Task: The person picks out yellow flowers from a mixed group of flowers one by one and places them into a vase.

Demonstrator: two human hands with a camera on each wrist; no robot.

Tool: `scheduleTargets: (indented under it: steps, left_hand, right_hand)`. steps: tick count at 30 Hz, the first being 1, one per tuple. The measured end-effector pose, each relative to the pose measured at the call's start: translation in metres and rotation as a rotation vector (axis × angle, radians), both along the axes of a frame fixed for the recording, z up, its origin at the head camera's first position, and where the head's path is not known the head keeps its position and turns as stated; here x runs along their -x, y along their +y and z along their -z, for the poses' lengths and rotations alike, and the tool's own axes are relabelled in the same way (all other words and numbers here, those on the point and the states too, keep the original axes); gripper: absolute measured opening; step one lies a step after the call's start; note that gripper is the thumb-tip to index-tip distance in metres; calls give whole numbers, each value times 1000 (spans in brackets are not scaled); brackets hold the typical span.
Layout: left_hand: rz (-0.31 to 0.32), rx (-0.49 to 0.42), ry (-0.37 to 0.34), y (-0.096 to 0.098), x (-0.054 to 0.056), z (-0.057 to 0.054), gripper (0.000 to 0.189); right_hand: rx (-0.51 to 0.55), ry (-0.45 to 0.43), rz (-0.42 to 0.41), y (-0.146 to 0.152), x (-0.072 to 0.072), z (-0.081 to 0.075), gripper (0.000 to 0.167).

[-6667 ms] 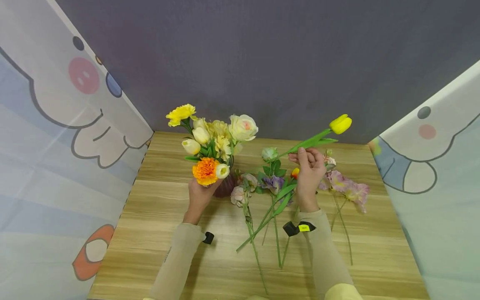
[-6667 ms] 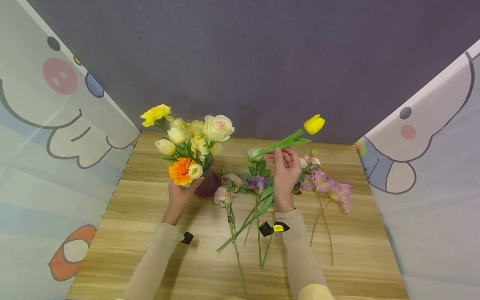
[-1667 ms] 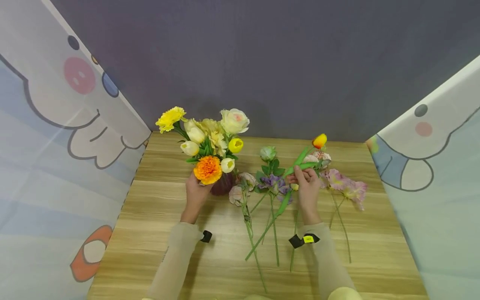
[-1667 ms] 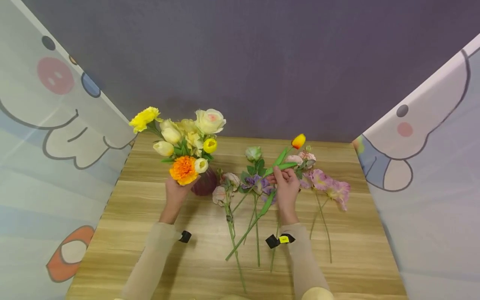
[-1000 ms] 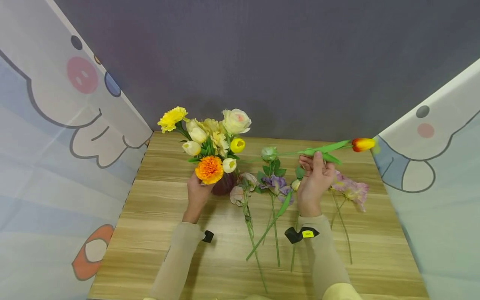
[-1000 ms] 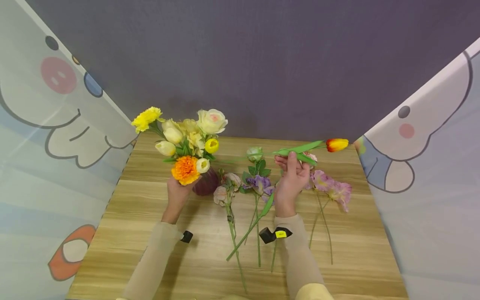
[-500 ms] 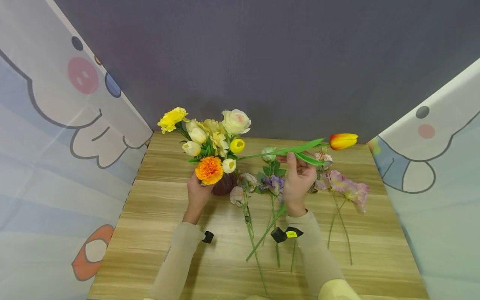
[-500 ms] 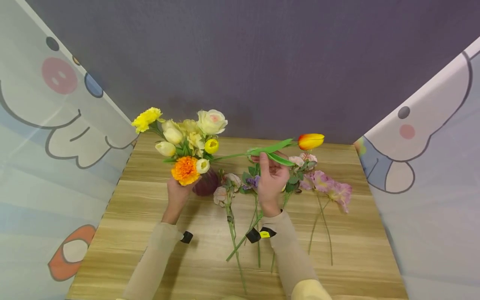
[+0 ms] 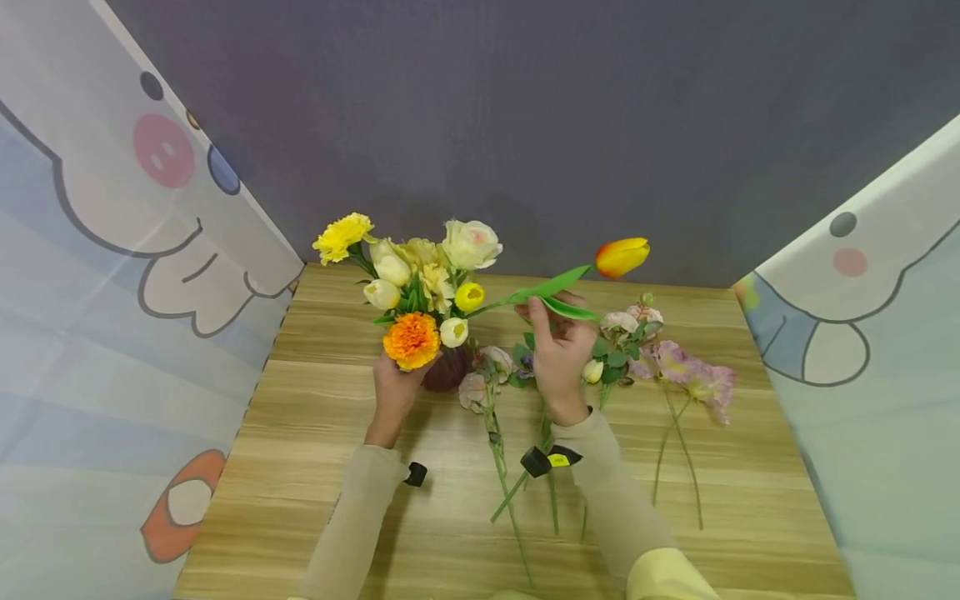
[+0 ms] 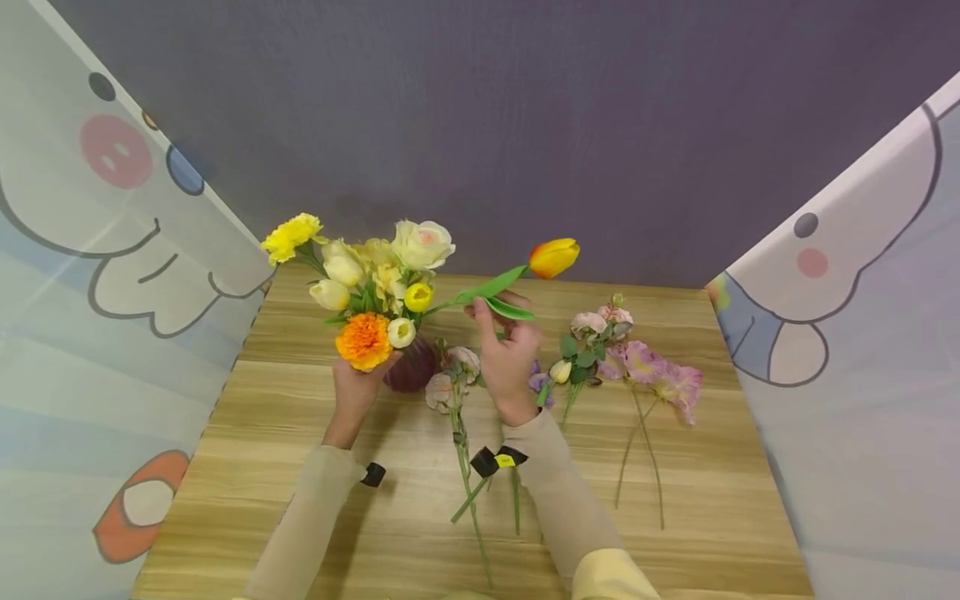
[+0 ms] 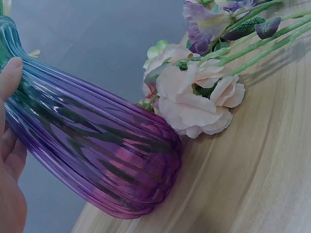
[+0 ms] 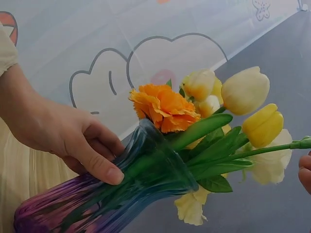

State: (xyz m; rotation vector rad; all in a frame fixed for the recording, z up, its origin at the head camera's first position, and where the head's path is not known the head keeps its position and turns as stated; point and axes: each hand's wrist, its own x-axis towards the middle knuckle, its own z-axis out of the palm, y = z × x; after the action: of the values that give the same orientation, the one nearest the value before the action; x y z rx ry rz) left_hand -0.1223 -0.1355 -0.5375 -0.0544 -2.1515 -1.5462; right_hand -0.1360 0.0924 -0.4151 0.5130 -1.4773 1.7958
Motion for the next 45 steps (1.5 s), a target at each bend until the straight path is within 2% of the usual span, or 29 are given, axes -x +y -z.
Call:
scheduleTargets:
  steps: [3,8,11,13,16,18,23,27,31,35,39,45]
  left_hand:
    - [2,20,9,0,1,1,58]
    - [3,43,10,1,1,1,57]
    - [-7,24,12,1,1,1,57]
    - [-11,17,17,1,1,1,57]
    - [-7,29,35,0,2,2,53]
    - [-8,47,41,1,3,4,51]
    - [-14,61,55,1,3,5,52]
    - [-8,20,39,1,3,4,53]
    - [-11,-24,16,2,2,4,57]
    - [-22,-29,-4,5,2,3,58]
    - [-35,-25,-15,9,0,-4,58]
    - [-36,-11,12,14,-11,-28,54]
  right_hand:
    - [-8,10,49,3,3,-2,22]
    - [-16,100,155,9,3,-9,37]
    - [-150,121,174,10,1,-12,37]
    - [-272,105,169,8,0,-10,29]
    - [-400,58,143,2,0,-4,14]
    - [-433,12,126,-2,2,3,15]
    - [-444,-75,118,-10,8,22,15]
    - [-470,-129,79,-17,10,34,14]
    - [-529,-202,12,-27,12,44,13]
    - [-517,-304,-76,-36,13,51,20]
    - [-498,-400,-144,-39,13,50,23]
    - [-494,-487,-204,-38,12,45,24]
